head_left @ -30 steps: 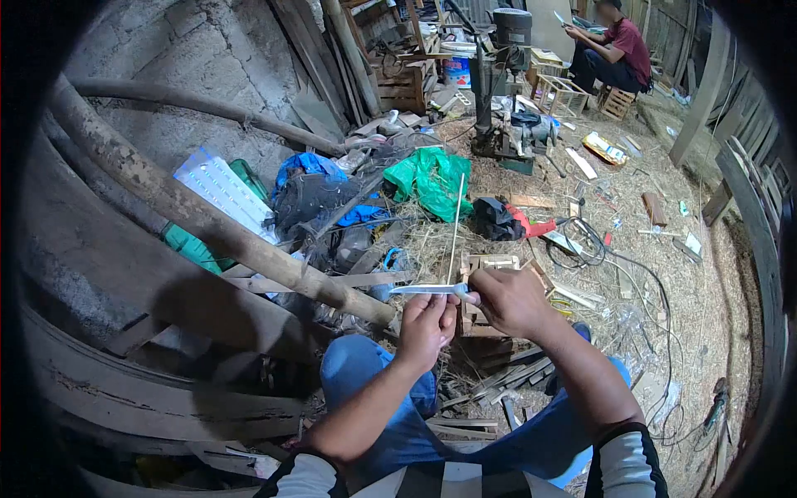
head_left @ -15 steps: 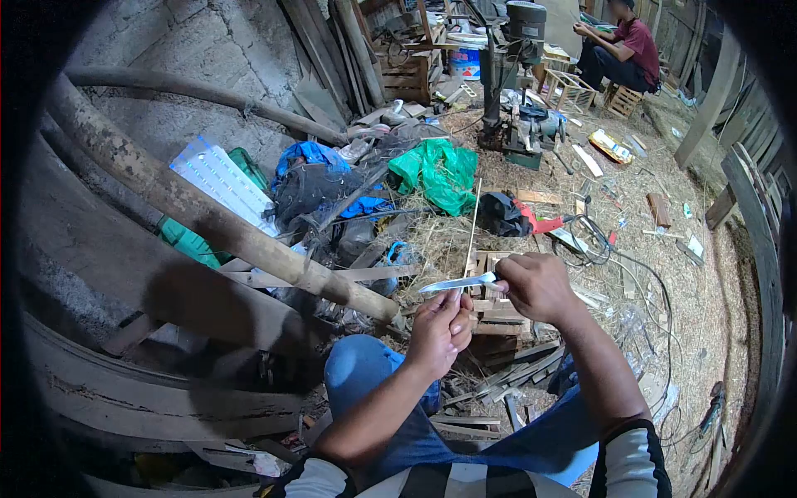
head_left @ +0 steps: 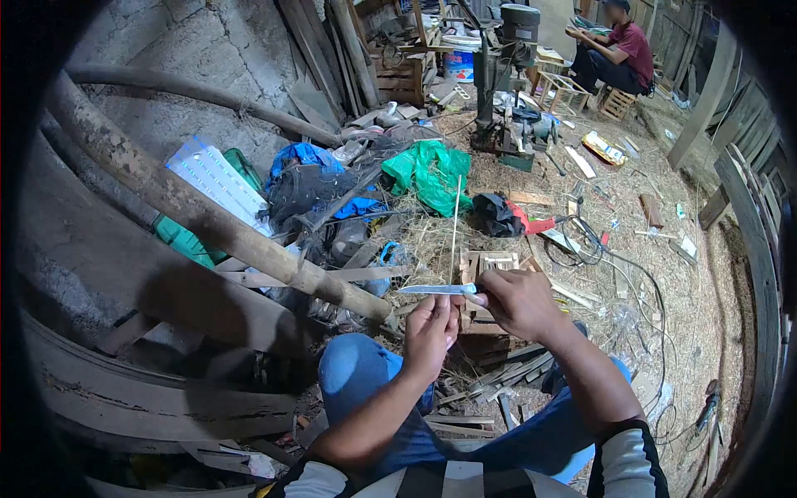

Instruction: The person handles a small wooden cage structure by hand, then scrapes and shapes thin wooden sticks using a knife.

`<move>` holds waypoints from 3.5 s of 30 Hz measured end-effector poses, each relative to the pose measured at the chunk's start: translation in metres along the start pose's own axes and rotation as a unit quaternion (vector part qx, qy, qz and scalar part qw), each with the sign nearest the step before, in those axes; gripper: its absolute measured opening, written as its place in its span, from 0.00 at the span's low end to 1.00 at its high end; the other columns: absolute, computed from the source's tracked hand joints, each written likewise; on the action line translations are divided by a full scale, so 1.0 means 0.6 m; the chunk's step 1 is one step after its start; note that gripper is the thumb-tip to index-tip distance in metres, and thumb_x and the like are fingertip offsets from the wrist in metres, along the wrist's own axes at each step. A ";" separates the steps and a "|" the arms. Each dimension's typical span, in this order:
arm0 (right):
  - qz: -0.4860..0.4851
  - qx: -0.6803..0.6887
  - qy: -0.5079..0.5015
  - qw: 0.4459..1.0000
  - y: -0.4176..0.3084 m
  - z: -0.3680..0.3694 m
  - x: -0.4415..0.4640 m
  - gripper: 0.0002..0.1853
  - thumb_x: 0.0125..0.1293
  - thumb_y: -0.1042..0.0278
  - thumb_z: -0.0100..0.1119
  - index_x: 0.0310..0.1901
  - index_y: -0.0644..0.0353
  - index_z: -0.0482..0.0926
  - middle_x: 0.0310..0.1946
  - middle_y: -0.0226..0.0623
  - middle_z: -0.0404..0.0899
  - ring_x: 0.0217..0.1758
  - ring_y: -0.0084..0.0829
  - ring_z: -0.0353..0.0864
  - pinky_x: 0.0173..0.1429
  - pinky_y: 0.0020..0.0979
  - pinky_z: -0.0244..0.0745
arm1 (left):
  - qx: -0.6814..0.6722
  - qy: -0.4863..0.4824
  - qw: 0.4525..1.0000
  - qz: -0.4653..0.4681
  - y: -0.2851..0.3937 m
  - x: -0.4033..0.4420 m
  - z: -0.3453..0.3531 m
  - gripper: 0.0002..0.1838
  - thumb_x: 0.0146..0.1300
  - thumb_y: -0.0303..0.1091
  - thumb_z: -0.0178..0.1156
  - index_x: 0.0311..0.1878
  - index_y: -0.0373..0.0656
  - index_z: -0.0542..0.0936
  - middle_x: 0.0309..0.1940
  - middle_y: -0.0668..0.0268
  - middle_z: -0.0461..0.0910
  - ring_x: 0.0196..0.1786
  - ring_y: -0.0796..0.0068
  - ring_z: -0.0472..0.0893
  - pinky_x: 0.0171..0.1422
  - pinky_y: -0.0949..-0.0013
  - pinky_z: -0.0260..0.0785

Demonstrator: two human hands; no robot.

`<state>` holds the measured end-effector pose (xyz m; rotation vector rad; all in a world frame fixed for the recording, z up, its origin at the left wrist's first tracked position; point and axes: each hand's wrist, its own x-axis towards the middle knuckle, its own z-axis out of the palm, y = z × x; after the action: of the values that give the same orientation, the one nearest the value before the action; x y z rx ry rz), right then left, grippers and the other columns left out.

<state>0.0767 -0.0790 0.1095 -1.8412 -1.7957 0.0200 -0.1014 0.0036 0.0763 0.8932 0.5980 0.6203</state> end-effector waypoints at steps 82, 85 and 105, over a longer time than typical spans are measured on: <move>-0.011 -0.024 -0.023 0.999 0.002 0.006 -0.009 0.07 0.67 0.61 0.61 0.41 0.52 0.75 0.27 0.39 0.80 0.28 0.48 0.83 0.29 0.48 0.73 | 0.005 0.004 0.992 -0.128 -0.008 -0.015 -0.009 0.17 0.83 0.47 0.46 0.45 0.43 0.74 0.16 0.77 0.60 0.13 0.85 0.57 0.15 0.75 0.51; -0.041 -0.027 -0.056 0.997 -0.002 0.020 -0.010 0.12 0.66 0.58 0.60 0.44 0.53 0.73 0.28 0.37 0.80 0.28 0.47 0.84 0.28 0.49 0.76 | 0.010 0.017 0.994 -0.110 -0.013 -0.017 -0.012 0.17 0.83 0.46 0.47 0.43 0.44 0.74 0.16 0.77 0.60 0.13 0.86 0.57 0.15 0.76 0.51; 0.060 -0.061 -0.020 0.996 0.050 -0.005 -0.004 0.10 0.71 0.53 0.59 0.41 0.50 0.77 0.28 0.38 0.83 0.29 0.48 0.84 0.30 0.49 0.74 | 0.137 0.017 0.990 0.017 -0.058 -0.021 -0.026 0.17 0.83 0.46 0.47 0.39 0.44 0.71 0.16 0.80 0.58 0.15 0.90 0.55 0.17 0.78 0.47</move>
<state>0.1049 -0.0808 0.0992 -2.0457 -1.7451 -0.0090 -0.1123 -0.0138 0.0417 1.1540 0.7123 0.5926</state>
